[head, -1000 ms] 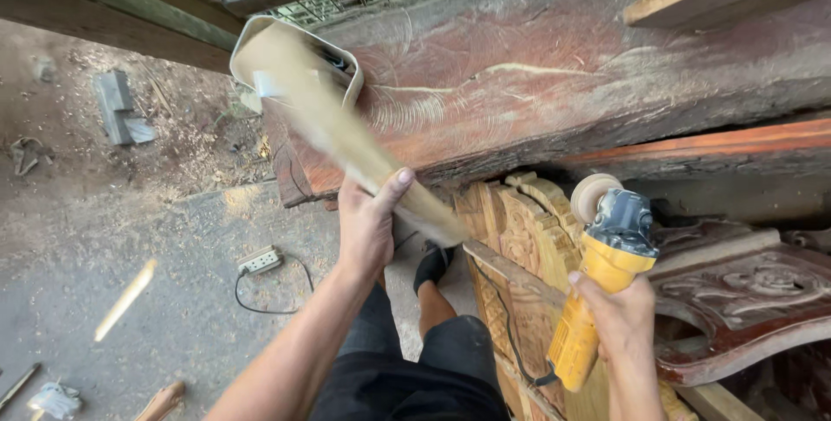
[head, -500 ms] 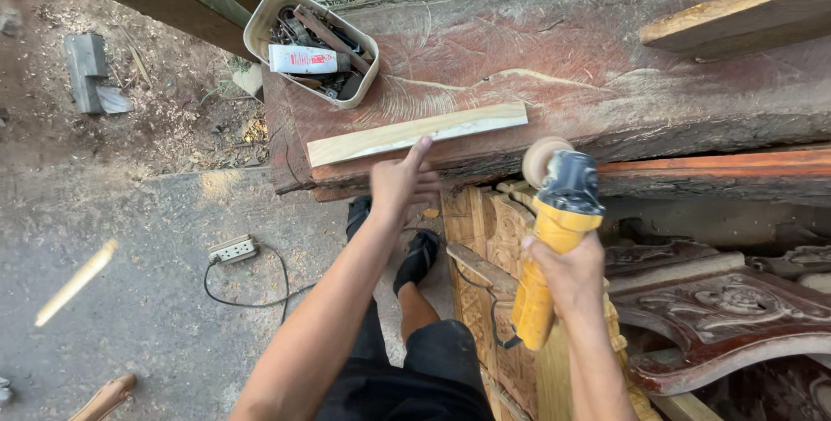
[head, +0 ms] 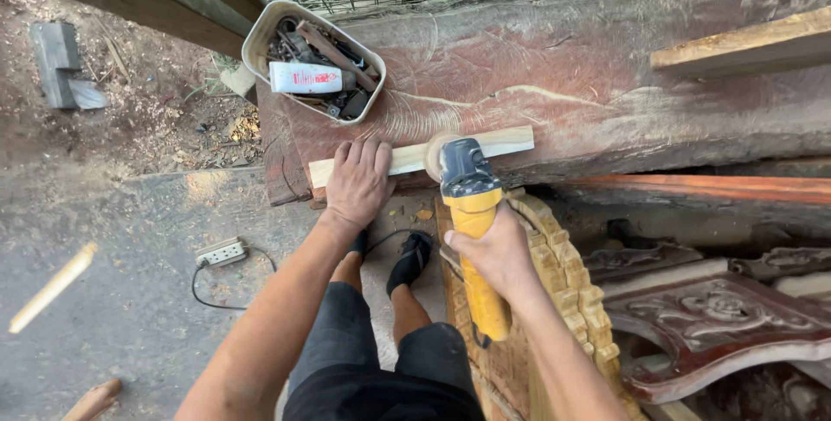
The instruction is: The person uses a yellow angle grinder with a sanding disc to smooth the surface of a small wooden plank. They hold the plank with one hand and move the grinder back and forth along its length, occasionally flipping the plank to work on different sides.
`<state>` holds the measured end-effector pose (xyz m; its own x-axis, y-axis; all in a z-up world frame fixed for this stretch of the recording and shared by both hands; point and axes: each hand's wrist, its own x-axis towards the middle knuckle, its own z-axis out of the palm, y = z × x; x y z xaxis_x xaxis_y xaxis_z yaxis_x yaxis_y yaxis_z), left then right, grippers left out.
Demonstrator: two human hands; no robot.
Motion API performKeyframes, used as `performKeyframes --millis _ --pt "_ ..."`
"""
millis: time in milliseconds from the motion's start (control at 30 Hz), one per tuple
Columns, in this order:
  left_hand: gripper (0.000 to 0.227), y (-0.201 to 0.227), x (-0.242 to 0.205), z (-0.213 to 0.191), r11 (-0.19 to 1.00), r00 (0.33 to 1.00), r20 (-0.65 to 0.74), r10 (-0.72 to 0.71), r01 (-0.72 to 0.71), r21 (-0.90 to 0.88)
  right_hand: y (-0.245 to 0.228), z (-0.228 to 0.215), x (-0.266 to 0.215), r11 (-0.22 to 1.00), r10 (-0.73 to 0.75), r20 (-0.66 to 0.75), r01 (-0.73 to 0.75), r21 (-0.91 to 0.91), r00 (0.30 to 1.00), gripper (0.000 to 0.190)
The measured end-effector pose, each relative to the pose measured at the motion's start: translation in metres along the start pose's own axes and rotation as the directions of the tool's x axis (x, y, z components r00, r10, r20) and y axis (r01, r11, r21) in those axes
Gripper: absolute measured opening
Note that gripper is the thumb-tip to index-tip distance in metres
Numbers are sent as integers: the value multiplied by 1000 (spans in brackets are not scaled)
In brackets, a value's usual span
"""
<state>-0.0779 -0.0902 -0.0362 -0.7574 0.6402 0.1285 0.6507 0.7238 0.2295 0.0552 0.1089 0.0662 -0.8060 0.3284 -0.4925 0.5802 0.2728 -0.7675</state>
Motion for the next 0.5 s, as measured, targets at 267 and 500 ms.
performKeyframes --millis 267,500 --pt "57 -2 -7 6 999 989 151 2 6 -53 49 -73 10 922 321 -84 -291 256 943 39" --pt "56 -1 -5 6 999 997 72 1 3 -50 46 -53 9 864 323 -9 -291 412 946 42"
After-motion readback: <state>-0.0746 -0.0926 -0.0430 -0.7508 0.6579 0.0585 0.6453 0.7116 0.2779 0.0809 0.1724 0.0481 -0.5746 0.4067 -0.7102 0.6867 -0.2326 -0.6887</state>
